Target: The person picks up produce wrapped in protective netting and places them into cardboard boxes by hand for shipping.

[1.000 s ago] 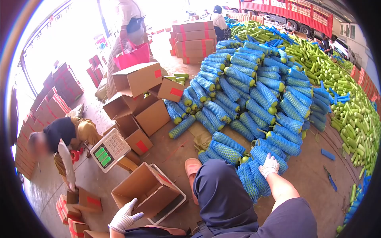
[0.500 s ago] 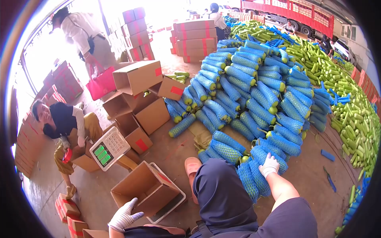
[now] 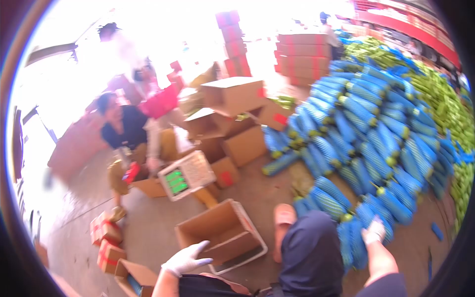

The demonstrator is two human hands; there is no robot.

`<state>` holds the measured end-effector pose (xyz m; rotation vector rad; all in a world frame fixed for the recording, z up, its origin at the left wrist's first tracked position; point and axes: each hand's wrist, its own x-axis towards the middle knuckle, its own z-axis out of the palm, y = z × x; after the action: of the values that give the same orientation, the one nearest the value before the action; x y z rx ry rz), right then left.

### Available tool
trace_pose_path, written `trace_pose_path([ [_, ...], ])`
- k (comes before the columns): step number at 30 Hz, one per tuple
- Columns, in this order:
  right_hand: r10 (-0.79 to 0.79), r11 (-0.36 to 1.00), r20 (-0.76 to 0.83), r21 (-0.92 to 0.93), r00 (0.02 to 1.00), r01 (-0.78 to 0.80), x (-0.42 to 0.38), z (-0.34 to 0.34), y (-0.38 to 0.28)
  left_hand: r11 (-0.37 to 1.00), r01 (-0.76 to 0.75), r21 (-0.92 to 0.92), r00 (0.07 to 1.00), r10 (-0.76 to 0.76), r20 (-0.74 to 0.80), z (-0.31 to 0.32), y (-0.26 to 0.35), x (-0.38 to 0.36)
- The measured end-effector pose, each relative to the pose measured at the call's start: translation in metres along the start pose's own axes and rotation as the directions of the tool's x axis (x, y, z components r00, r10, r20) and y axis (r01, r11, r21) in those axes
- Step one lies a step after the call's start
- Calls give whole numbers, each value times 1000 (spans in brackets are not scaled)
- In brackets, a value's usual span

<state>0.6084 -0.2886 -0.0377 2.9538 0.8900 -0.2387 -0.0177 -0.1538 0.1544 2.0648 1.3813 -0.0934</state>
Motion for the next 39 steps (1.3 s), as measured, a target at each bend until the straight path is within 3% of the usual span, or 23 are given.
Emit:
trace_pose_path([
  [3, 90, 996, 86, 6, 992, -91, 9, 0, -2, 1000, 28, -12, 998, -27, 60, 3, -3, 5],
  [8, 109, 994, 6, -18, 994, -109, 22, 22, 2, 995, 39, -94, 996, -32, 78, 7, -4, 10],
  [10, 133, 991, 87, -13, 987, -132, 16, 9, -4, 992, 65, -112, 993, -54, 103, 4, 3, 8],
  [17, 139, 990, 99, -21, 985, -138, 17, 12, -3, 992, 40, -119, 998, -34, 47, 13, -2, 7],
  [20, 133, 991, 56, -9, 990, -132, 23, 18, -4, 999, 32, -6, 999, -32, 12, 13, -2, 8],
  [31, 93, 995, 49, 23, 995, -94, 16, 13, -1, 995, 52, 81, 999, -51, -16, 18, -4, 8],
  [35, 71, 997, 8, 4, 997, -71, 23, 22, 4, 991, -7, 137, 999, 13, -38, 21, -5, 11],
  [39, 5, 1000, 28, 23, 1000, -6, -10, -23, -14, 977, -89, 196, 985, 116, -131, 17, 1, 7],
])
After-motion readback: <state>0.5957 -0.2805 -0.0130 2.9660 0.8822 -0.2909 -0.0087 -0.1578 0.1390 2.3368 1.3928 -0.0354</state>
